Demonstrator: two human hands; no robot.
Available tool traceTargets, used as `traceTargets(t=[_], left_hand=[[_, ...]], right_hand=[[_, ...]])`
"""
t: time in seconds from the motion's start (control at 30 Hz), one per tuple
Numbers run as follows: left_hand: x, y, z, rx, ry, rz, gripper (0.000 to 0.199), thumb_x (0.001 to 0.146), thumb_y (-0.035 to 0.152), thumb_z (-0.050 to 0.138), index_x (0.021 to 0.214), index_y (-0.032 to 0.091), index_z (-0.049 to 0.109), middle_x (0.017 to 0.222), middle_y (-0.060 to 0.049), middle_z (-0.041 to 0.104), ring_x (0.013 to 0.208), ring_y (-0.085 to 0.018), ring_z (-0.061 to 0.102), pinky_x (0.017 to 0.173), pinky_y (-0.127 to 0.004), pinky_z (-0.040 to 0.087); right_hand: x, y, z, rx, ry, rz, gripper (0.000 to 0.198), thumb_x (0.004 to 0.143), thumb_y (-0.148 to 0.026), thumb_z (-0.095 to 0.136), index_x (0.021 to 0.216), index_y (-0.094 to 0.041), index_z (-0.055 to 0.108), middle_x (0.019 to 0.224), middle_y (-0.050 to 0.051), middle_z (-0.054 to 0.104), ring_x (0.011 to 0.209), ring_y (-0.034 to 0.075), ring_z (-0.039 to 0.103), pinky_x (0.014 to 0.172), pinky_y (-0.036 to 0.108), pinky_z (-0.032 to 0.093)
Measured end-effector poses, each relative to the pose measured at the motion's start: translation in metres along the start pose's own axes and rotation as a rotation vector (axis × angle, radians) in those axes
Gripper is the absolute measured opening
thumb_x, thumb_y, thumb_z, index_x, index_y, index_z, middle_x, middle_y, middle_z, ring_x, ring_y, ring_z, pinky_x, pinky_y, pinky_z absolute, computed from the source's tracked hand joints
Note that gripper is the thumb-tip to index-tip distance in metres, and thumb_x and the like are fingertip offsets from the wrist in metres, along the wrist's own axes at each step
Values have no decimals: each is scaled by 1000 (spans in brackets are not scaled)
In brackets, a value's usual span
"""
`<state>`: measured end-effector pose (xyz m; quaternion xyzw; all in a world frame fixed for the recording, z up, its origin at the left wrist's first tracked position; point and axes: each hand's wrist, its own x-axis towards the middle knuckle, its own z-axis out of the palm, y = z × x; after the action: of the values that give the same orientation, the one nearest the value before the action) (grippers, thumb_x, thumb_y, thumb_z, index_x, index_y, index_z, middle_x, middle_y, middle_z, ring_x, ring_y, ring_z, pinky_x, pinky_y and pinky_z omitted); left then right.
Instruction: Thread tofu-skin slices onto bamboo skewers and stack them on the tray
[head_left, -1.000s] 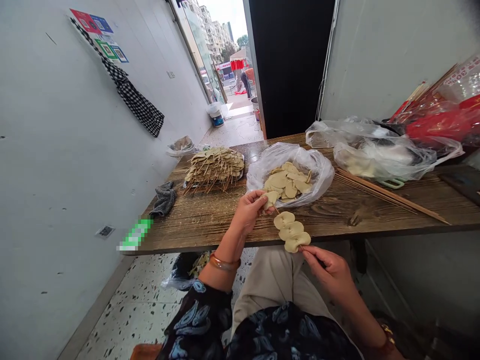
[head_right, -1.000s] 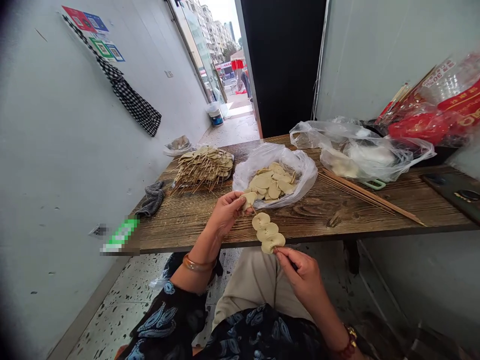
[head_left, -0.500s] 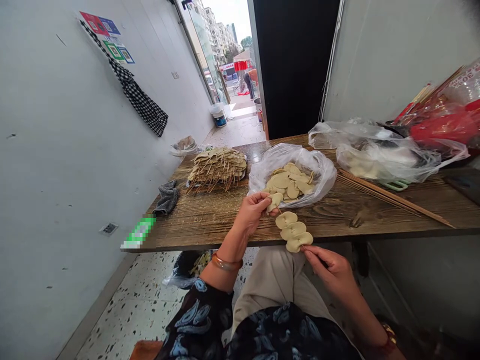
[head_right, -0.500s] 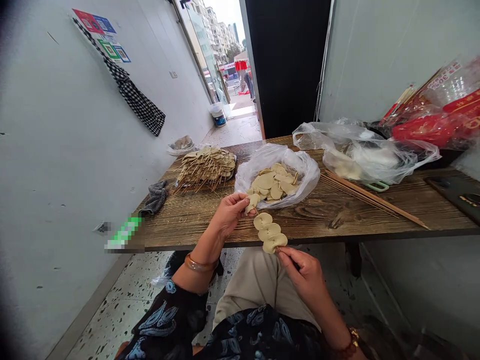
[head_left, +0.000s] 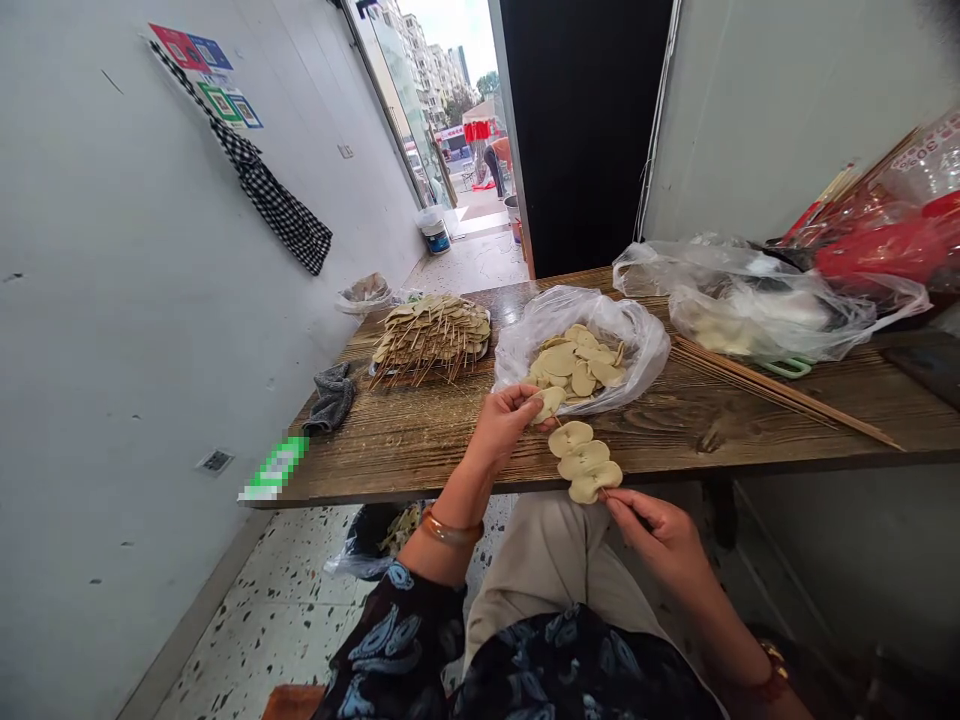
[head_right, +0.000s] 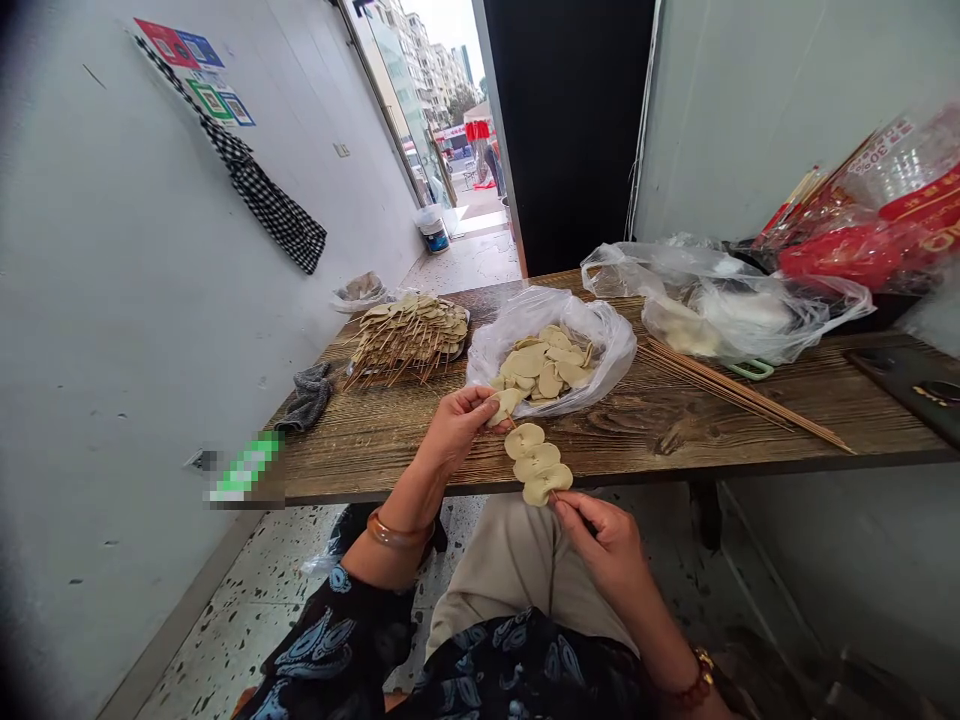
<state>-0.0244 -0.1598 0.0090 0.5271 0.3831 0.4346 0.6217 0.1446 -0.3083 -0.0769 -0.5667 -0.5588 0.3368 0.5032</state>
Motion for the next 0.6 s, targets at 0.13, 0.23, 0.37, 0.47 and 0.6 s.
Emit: traceTargets(t=[0.13, 0.23, 0.37, 0.47, 0.6], left_hand=[[1, -1, -2, -1, -14, -5, 31, 62, 33, 78, 78, 11, 64, 65, -1, 66, 52, -10, 60, 54, -22, 47], [2, -1, -2, 8, -7, -13, 32, 62, 32, 78, 81, 11, 63, 69, -2, 67, 53, -10, 60, 55, -23, 48], [2, 1, 0, 32, 8, 2, 35, 62, 30, 77, 87, 12, 61, 73, -2, 67, 56, -10, 60, 57, -23, 49], [2, 3, 0, 53, -13, 24, 37, 64, 29, 75, 93, 12, 60, 69, 1, 63, 55, -9, 57, 59, -23, 47], [3, 3, 2, 132, -23, 57, 36, 67, 26, 73, 97, 12, 61, 56, 7, 50, 50, -4, 46, 53, -18, 36]], right_hand=[[1, 0, 2, 28, -22, 34, 35, 87, -43, 53, 97, -18, 75, 69, 3, 69, 63, 18, 64, 57, 25, 51], [1, 0, 2, 44, -28, 48, 35, 87, -43, 53, 97, -17, 75, 63, 2, 65, 59, 17, 61, 53, 24, 48], [2, -1, 2, 86, -26, 69, 35, 86, -43, 54, 96, -17, 75, 58, 2, 61, 54, 15, 56, 50, 23, 43], [4, -4, 3, 130, -29, 93, 35, 85, -43, 55, 94, -16, 75, 58, 1, 60, 51, 13, 51, 48, 23, 40], [8, -7, 6, 186, -29, 115, 35, 85, -43, 56, 91, -15, 75, 58, 1, 57, 49, 11, 46, 48, 23, 37]])
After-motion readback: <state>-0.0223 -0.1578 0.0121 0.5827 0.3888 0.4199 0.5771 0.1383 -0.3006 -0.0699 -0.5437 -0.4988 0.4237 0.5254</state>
